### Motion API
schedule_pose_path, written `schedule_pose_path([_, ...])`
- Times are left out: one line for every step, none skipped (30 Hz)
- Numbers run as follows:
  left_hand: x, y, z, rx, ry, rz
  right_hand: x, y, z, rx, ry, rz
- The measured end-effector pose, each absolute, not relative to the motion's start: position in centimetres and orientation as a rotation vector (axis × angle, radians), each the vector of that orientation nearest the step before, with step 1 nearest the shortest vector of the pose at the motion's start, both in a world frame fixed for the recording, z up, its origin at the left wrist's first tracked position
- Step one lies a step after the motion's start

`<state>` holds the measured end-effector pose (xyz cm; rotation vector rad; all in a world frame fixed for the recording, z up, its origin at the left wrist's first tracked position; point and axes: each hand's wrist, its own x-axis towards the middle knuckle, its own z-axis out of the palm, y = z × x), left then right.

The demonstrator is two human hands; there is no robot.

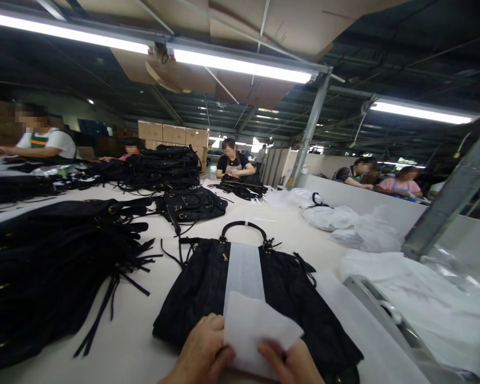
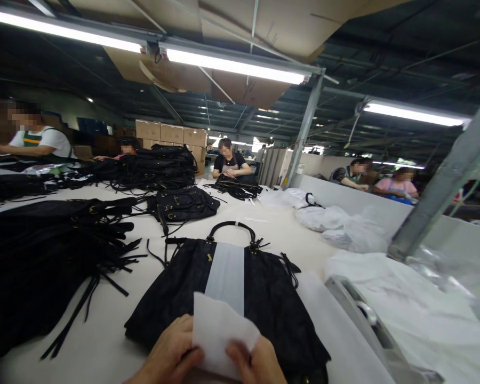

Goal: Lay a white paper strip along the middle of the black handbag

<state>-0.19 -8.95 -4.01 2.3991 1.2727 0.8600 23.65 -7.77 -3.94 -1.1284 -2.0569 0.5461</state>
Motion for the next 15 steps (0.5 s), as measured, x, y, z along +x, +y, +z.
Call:
schedule_pose_path([0.0,-8.9,-4.1,2.369,1.294,0.857,24.2,-7.8,-4.1,-1.129,-2.082,0.526])
schedule_pose_path([0.1,-8.8,-4.2,2.361,1.304,0.859,24.8,-7.9,-4.2,-1.132,-2.117,0.503])
schedule_pose_path([0.1,-8.7,-4.3,2.367,1.316,0.867,25.3,-8.0,-4.4,-1.140,-2.148,0.481])
schedule_pose_path([0.2,-8.7,-4.5,2.383,1.333,0.882,25.8,-8.0,-4.6,-1.154,-2.165,0.468])
schedule_pose_path([0.2,-8.6,-4.7,2.403,1.355,0.903,26.1,-8.0,-4.8,-1.180,-2.171,0.472])
schedule_pose_path([0.2,-8.6,-4.9,2.418,1.380,0.930,26.3,-8.0,-5.1,-1.216,-2.166,0.482])
schedule_pose_path([0.2,-8.6,-5.1,2.432,1.402,0.959,26.3,-7.9,-5.3,-1.257,-2.159,0.506])
schedule_pose_path([0.3,-8.6,-5.3,2.445,1.419,0.986,26.3,-7.8,-5.6,-1.299,-2.152,0.533])
schedule_pose_path([0.3,-8.6,-5.6,2.459,1.432,1.008,26.1,-7.6,-5.9,-1.342,-2.142,0.554])
schedule_pose_path([0.4,-8.6,-5.8,2.473,1.446,1.019,26.0,-7.5,-6.2,-1.377,-2.131,0.564])
schedule_pose_path([0.4,-8.5,-6.1,2.488,1.463,1.018,25.8,-7.3,-6.5,-1.403,-2.119,0.562])
schedule_pose_path([0.5,-8.4,-6.5,2.501,1.484,1.002,25.6,-7.1,-6.9,-1.410,-2.111,0.548])
schedule_pose_path([0.5,-8.2,-6.9,2.512,1.511,0.975,25.5,-6.9,-7.3,-1.403,-2.100,0.517])
schedule_pose_path([0.5,-8.0,-7.3,2.516,1.543,0.940,25.2,-6.8,-7.8,-1.392,-2.078,0.461])
schedule_pose_path([0.5,-7.7,-7.8,2.520,1.573,0.902,25.0,-6.6,-8.3,-1.384,-2.054,0.396])
